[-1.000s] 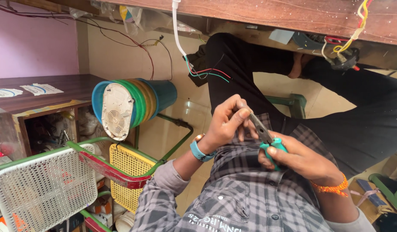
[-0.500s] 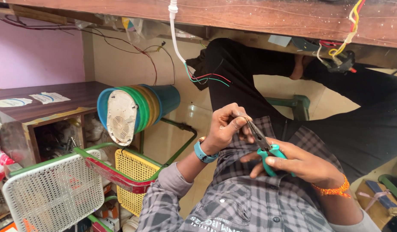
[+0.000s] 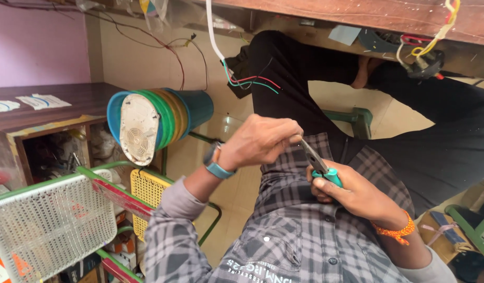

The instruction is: The person sits on a chair repairing appliance wiring. They strip insulation from wire ends using pliers, twist the exposed copper strands by hand, and join the wires to a white cable, at one point using a screwdriver and a hammer-like tool on the workpiece.

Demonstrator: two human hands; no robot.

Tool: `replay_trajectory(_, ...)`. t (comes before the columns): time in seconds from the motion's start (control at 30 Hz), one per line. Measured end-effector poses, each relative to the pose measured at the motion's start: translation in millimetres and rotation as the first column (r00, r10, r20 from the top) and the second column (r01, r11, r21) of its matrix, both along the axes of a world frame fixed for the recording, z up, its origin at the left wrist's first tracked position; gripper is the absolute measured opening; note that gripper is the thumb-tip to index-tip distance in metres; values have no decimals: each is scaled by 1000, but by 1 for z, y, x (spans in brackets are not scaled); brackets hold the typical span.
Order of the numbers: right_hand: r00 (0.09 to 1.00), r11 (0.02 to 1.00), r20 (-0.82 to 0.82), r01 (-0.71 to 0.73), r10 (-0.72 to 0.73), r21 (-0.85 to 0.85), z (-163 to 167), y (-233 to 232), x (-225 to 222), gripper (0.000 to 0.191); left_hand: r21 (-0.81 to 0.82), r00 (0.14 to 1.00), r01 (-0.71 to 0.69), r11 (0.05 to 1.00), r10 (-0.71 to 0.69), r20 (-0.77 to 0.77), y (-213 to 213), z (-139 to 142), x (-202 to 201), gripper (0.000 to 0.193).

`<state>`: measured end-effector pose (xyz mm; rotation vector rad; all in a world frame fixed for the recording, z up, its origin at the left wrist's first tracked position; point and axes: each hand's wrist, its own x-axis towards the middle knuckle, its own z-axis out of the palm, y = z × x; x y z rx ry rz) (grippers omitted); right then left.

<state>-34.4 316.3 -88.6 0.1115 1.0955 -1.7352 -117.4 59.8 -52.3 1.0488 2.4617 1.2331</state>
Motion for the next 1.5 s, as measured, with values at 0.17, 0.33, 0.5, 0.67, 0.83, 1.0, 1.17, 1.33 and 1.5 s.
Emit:
replay_trajectory(0.17,975,956,-198,-44,105,291,11,-9,0,8,-115,991,130,985,-131,0,-5,15,-19,14)
replay_trajectory(0.33,768,813,-590,164,250,558,20,-11,-5,28,-6,982,35,999,-33,188,-1,3,-10,16)
replay_trajectory(0.5,634,728,-624,137,457,672,20,8,-25,38,22,941,-89,996,77,330,3,-14,-1,7)
replay_trajectory(0.67,890,882,-219,-310,401,354,7,18,-39,29,110,981,-54,993,32,191,-4,-20,1,9)
replay_trajectory(0.83,964,967,-85,-248,253,56,1,31,-40,66,202,948,-157,967,90,305,-6,-29,1,10)
replay_trajectory(1.0,994,979,-69,-73,87,193,15,51,-34,69,163,615,-481,861,200,762,-8,-38,1,30)
replay_trajectory(1.17,944,906,-290,-20,156,423,23,51,-33,64,221,467,-551,805,78,881,-3,-49,4,31)
replay_trajectory(1.33,937,870,-309,14,160,493,33,57,-35,63,256,408,-607,752,18,913,-3,-54,10,32)
replay_trajectory(1.5,866,886,-433,-23,249,463,24,33,-31,64,206,386,-620,757,66,920,6,-54,18,30)
